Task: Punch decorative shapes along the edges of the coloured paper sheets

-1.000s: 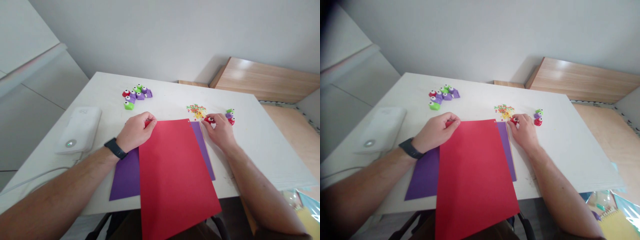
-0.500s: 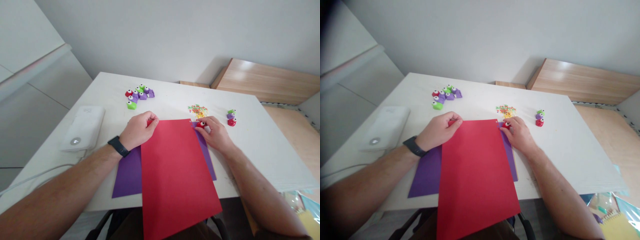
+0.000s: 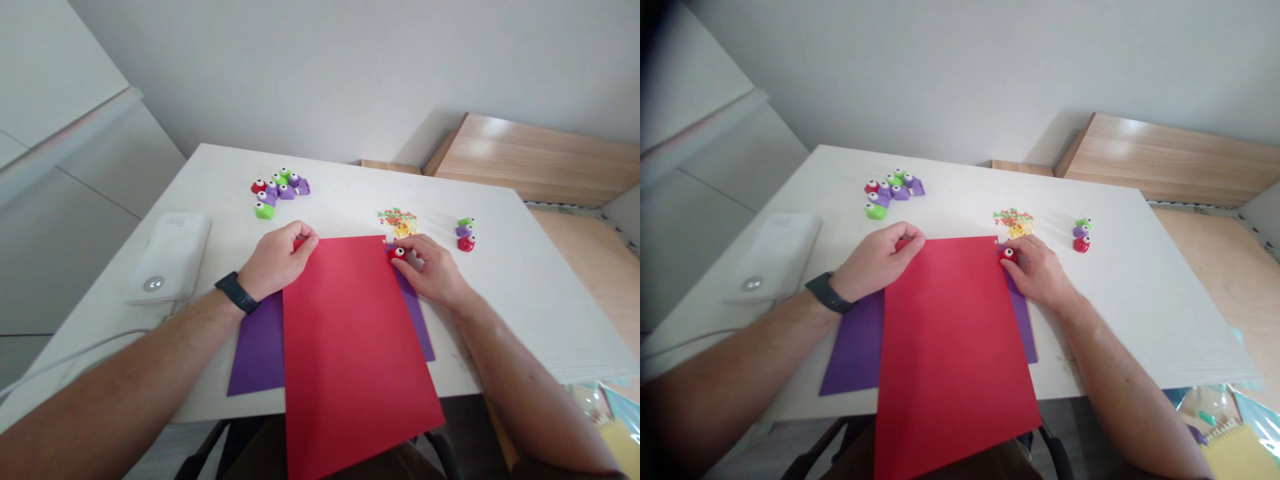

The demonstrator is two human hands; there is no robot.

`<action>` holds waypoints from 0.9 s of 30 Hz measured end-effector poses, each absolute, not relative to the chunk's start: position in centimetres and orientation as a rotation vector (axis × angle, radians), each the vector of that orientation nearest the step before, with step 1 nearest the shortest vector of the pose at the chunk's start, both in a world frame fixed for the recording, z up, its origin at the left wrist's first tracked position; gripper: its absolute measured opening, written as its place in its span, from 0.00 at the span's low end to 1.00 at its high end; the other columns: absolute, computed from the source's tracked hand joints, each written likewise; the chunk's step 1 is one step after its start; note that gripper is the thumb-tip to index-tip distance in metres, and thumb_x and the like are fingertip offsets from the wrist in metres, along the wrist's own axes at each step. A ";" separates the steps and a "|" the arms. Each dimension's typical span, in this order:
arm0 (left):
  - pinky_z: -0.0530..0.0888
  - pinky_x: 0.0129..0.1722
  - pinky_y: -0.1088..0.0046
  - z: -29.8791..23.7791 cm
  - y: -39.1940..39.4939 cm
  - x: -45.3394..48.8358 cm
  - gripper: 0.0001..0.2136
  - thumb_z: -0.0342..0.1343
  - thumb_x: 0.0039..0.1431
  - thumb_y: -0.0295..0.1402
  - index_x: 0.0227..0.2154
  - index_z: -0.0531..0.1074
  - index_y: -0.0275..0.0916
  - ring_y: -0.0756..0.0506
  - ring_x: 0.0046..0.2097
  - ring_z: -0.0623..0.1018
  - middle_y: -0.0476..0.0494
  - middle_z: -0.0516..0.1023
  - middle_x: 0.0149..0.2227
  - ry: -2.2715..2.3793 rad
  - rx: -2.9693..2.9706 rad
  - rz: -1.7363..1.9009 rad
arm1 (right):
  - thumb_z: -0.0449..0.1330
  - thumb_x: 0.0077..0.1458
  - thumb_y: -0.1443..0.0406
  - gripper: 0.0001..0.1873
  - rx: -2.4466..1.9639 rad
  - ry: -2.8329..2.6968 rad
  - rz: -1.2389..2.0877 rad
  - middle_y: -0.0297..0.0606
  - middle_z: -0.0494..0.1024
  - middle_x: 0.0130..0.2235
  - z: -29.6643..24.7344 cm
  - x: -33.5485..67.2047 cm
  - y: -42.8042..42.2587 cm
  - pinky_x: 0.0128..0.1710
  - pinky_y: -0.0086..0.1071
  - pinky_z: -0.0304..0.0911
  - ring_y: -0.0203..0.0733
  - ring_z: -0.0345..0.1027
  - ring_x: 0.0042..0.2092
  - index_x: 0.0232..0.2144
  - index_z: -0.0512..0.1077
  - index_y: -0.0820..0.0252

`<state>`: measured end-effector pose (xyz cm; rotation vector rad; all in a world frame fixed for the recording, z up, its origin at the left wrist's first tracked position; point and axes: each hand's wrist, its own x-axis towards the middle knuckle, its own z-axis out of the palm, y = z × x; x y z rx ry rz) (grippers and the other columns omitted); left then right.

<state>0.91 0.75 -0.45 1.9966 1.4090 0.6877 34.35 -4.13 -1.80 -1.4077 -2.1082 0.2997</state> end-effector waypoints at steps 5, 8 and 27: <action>0.73 0.47 0.63 -0.6 0.8 0.9 0.13 0.53 0.72 0.44 0.42 0.77 0.41 0.40 0.42 0.81 0.43 0.85 0.44 1.400 1.982 0.701 | 0.64 0.66 0.62 0.12 -1.413 -2.096 0.310 0.44 0.84 0.48 -1.8 34.3 -4.1 0.46 0.45 0.74 0.50 0.78 0.47 0.50 0.80 0.53; 0.73 0.47 0.64 -0.6 0.8 0.8 0.13 0.53 0.73 0.45 0.42 0.77 0.41 0.40 0.43 0.81 0.42 0.85 0.45 1.386 1.978 0.711 | 0.64 0.65 0.62 0.11 -1.416 -2.091 0.319 0.44 0.84 0.48 -1.9 34.4 -4.1 0.44 0.44 0.74 0.50 0.78 0.47 0.50 0.80 0.53; 0.72 0.44 0.63 -0.8 0.8 0.9 0.12 0.54 0.72 0.42 0.42 0.78 0.40 0.40 0.42 0.81 0.43 0.85 0.43 1.408 1.955 0.722 | 0.67 0.65 0.64 0.11 -1.388 -2.079 0.332 0.43 0.82 0.45 -1.9 34.6 -3.9 0.43 0.44 0.73 0.49 0.77 0.43 0.50 0.80 0.53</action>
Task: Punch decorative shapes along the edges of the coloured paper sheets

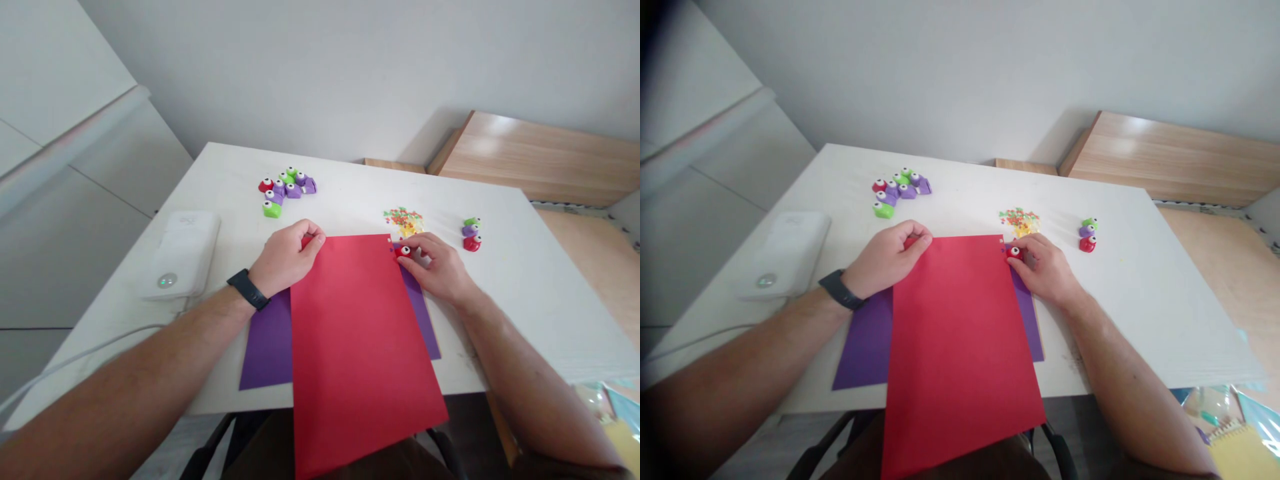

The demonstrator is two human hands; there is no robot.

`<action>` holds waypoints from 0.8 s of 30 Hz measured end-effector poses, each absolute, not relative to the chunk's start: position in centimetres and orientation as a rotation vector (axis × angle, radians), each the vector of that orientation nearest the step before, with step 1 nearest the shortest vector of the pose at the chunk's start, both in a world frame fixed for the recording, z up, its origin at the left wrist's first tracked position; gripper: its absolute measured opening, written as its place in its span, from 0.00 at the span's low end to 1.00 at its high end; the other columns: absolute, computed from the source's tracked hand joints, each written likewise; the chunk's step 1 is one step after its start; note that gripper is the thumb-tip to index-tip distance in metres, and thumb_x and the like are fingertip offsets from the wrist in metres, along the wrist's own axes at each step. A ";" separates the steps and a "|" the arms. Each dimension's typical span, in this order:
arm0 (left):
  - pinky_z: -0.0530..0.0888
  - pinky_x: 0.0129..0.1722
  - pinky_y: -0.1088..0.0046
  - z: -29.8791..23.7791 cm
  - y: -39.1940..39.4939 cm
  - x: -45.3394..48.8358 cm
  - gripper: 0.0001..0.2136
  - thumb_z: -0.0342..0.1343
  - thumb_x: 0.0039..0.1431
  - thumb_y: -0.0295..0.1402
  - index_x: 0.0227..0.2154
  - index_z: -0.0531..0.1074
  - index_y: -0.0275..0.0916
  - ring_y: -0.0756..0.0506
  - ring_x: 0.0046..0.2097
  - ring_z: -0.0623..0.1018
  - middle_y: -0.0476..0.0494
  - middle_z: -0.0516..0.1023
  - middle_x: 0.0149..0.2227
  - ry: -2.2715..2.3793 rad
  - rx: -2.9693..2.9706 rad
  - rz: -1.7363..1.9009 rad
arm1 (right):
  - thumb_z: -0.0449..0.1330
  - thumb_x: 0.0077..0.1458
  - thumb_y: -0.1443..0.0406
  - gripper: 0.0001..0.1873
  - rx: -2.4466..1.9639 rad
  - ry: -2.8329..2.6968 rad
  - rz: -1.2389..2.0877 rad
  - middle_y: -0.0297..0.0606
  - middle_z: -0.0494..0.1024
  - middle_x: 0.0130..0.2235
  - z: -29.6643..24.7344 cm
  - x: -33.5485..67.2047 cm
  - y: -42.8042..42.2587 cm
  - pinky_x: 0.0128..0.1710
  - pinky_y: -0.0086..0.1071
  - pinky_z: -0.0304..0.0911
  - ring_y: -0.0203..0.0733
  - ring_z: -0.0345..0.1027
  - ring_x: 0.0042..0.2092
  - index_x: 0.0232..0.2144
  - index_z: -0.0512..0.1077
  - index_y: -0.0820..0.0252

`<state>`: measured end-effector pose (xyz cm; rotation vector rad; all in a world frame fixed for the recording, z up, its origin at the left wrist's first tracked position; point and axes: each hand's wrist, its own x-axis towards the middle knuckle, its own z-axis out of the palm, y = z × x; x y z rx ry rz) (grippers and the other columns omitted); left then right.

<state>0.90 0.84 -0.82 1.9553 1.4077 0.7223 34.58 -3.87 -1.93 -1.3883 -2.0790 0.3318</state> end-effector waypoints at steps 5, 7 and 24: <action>0.71 0.43 0.63 -0.8 0.8 1.1 0.12 0.54 0.72 0.42 0.41 0.78 0.41 0.40 0.41 0.80 0.43 0.85 0.42 1.426 1.970 0.704 | 0.67 0.66 0.64 0.10 -1.376 -2.092 0.311 0.43 0.82 0.45 -2.0 34.6 -3.9 0.43 0.44 0.73 0.49 0.77 0.43 0.49 0.80 0.54; 0.72 0.42 0.63 -0.8 0.8 1.1 0.12 0.54 0.72 0.42 0.41 0.78 0.41 0.40 0.41 0.80 0.43 0.85 0.42 1.430 1.974 0.698 | 0.67 0.66 0.64 0.10 -1.374 -2.093 0.312 0.42 0.82 0.44 -1.9 34.6 -3.9 0.43 0.44 0.73 0.48 0.77 0.43 0.50 0.80 0.54; 0.71 0.43 0.62 -1.1 1.0 1.1 0.12 0.54 0.72 0.43 0.42 0.77 0.41 0.40 0.40 0.81 0.44 0.85 0.41 1.447 2.013 0.673 | 0.65 0.67 0.63 0.10 -1.373 -2.060 0.342 0.43 0.82 0.45 -2.1 34.8 -3.9 0.43 0.44 0.73 0.49 0.77 0.44 0.50 0.79 0.53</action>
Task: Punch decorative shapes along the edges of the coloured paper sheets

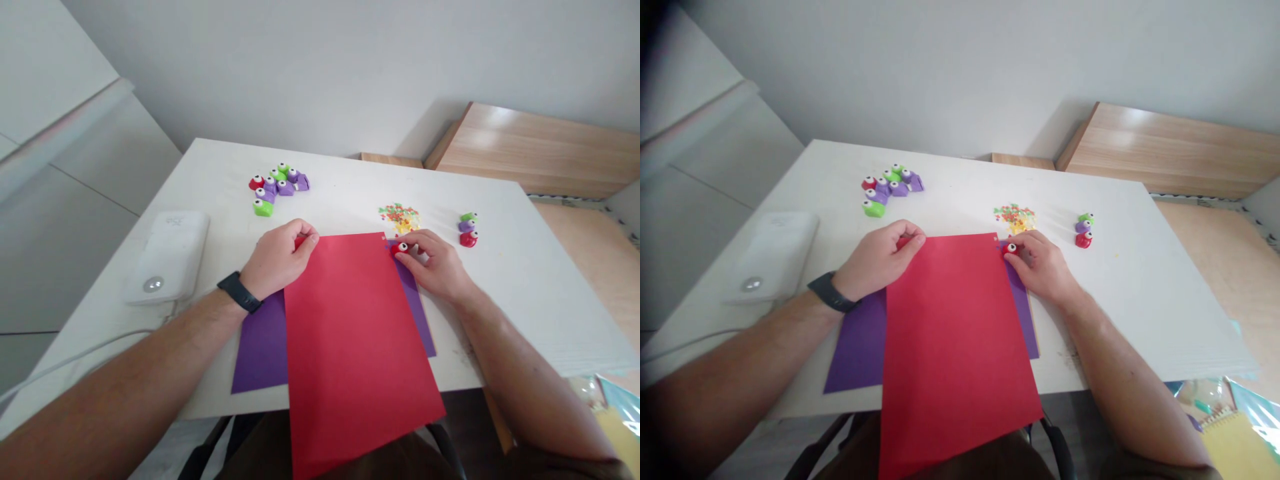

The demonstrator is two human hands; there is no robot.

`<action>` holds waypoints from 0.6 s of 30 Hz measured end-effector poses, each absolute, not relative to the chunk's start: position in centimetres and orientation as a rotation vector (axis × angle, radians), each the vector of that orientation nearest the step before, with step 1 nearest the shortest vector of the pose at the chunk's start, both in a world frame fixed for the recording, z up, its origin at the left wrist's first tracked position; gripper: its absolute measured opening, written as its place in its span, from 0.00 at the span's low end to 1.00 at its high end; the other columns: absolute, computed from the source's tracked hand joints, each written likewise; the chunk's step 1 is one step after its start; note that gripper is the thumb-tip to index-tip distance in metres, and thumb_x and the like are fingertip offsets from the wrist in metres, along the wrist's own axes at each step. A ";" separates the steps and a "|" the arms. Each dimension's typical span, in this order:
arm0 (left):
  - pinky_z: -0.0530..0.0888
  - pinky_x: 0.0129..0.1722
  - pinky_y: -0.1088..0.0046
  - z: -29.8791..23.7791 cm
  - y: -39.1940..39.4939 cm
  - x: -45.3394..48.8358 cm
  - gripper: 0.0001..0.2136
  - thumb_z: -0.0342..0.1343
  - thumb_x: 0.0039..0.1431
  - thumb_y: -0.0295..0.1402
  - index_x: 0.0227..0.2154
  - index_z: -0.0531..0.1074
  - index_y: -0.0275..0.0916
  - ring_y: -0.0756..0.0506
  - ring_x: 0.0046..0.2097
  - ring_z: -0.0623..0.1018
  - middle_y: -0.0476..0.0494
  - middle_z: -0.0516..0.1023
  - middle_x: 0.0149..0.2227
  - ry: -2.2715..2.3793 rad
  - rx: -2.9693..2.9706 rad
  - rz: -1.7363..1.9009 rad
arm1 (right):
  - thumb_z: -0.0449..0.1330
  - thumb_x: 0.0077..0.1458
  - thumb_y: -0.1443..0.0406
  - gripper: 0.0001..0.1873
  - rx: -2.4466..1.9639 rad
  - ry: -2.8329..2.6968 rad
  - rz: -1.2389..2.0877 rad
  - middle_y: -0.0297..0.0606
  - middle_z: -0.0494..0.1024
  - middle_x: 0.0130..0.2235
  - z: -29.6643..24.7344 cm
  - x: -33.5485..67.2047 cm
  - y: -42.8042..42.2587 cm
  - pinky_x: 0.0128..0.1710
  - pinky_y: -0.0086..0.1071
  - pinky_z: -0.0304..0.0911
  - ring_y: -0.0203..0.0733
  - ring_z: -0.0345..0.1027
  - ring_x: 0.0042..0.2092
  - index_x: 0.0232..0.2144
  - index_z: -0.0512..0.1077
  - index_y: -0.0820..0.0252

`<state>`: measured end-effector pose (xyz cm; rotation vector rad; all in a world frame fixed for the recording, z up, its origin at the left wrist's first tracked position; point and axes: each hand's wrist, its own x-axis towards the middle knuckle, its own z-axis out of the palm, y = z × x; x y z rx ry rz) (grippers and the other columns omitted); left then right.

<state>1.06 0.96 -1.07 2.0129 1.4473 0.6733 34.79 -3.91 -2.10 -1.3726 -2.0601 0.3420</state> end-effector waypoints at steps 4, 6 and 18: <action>0.71 0.41 0.62 -1.0 0.8 1.0 0.13 0.54 0.72 0.44 0.41 0.78 0.41 0.40 0.38 0.80 0.44 0.85 0.41 1.452 2.012 0.667 | 0.66 0.66 0.63 0.10 -1.382 -2.051 0.348 0.42 0.82 0.44 -2.1 34.9 -3.9 0.41 0.43 0.72 0.48 0.76 0.42 0.49 0.79 0.53; 0.71 0.41 0.63 -1.0 0.8 1.0 0.13 0.54 0.72 0.44 0.41 0.77 0.41 0.40 0.38 0.80 0.44 0.85 0.41 1.450 2.007 0.672 | 0.66 0.66 0.63 0.10 -1.384 -2.054 0.351 0.42 0.82 0.44 -2.1 34.9 -3.9 0.40 0.43 0.72 0.47 0.76 0.41 0.49 0.79 0.53; 0.73 0.43 0.63 -1.0 0.9 0.9 0.14 0.53 0.72 0.45 0.42 0.77 0.42 0.40 0.39 0.81 0.43 0.85 0.42 1.415 1.973 0.698 | 0.65 0.67 0.63 0.10 -1.383 -2.066 0.343 0.43 0.83 0.46 -2.0 34.8 -4.0 0.44 0.46 0.74 0.50 0.77 0.45 0.50 0.79 0.52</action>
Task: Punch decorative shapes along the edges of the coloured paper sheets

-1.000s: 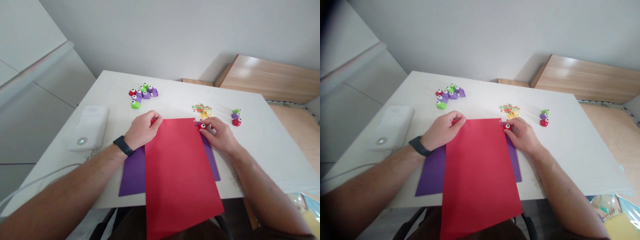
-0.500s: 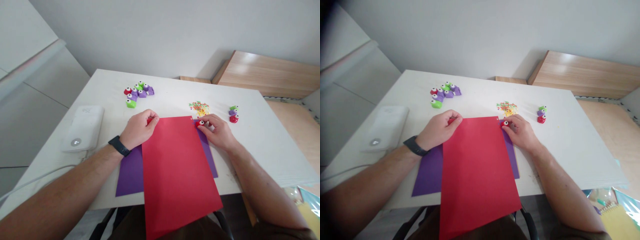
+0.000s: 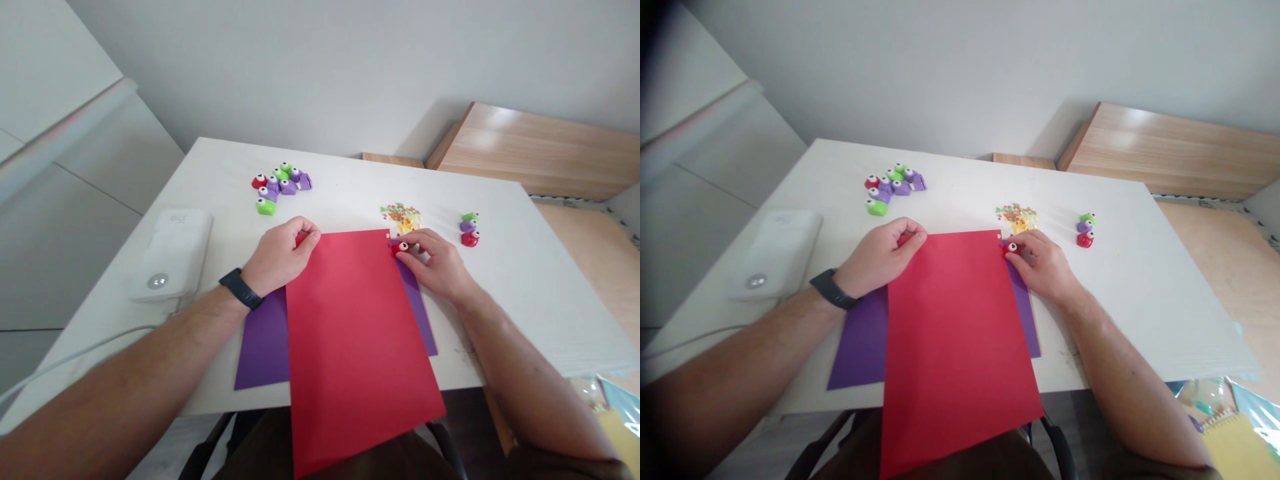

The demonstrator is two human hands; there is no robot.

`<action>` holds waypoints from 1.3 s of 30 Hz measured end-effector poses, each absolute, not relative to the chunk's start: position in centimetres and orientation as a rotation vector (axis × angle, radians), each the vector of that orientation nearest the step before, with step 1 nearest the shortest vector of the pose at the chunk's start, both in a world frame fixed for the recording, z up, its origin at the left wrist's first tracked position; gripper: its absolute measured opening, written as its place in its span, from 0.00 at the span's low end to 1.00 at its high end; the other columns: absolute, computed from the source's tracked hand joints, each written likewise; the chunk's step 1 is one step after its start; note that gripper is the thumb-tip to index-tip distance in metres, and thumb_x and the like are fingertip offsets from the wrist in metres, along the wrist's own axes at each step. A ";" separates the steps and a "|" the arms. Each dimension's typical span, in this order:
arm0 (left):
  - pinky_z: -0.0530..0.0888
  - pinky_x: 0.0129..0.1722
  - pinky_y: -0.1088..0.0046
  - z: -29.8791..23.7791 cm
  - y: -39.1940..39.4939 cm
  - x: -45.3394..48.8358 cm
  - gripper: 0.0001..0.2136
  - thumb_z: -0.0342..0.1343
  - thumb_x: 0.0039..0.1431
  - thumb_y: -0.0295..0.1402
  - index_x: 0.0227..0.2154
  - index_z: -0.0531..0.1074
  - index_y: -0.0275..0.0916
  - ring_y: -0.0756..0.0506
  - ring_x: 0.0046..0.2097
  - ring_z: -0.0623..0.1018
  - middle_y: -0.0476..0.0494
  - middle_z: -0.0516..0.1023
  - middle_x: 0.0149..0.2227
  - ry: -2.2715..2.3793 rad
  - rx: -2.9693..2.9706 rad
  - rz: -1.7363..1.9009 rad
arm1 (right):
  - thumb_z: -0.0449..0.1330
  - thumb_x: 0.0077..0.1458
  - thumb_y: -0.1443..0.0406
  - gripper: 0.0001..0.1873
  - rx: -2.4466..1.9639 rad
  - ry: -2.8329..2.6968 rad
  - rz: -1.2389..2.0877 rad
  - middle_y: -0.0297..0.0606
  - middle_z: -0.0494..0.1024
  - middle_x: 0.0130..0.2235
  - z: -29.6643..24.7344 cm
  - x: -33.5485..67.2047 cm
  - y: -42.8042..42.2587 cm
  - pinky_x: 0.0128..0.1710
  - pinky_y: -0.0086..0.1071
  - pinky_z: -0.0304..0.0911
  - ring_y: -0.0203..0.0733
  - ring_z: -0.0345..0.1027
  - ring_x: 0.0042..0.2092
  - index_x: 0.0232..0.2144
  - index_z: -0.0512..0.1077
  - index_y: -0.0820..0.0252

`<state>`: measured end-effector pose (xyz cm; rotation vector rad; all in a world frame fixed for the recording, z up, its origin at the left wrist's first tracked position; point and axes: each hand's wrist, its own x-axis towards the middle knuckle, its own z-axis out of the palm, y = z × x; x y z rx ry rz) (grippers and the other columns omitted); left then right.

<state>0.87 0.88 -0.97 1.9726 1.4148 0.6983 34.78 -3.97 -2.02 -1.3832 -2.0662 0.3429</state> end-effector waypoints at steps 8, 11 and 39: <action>0.74 0.46 0.63 -0.8 0.9 0.9 0.14 0.53 0.72 0.45 0.42 0.77 0.41 0.40 0.41 0.81 0.43 0.86 0.43 1.417 1.988 0.697 | 0.65 0.67 0.64 0.10 -1.374 -2.067 0.342 0.44 0.84 0.48 -1.9 34.7 -4.0 0.45 0.45 0.75 0.50 0.78 0.47 0.49 0.80 0.52; 0.73 0.47 0.62 -0.8 0.9 0.8 0.14 0.53 0.73 0.45 0.43 0.77 0.41 0.40 0.41 0.81 0.42 0.85 0.43 1.419 1.984 0.686 | 0.66 0.66 0.64 0.09 -1.369 -2.066 0.334 0.44 0.84 0.49 -2.0 34.7 -4.0 0.46 0.45 0.75 0.50 0.78 0.47 0.49 0.80 0.52; 0.74 0.46 0.62 -0.8 0.8 1.0 0.13 0.53 0.72 0.44 0.42 0.77 0.41 0.40 0.41 0.81 0.42 0.85 0.42 1.434 1.987 0.710 | 0.65 0.67 0.63 0.11 -1.377 -2.087 0.320 0.43 0.83 0.46 -2.0 34.6 -4.1 0.45 0.47 0.76 0.50 0.78 0.46 0.51 0.80 0.51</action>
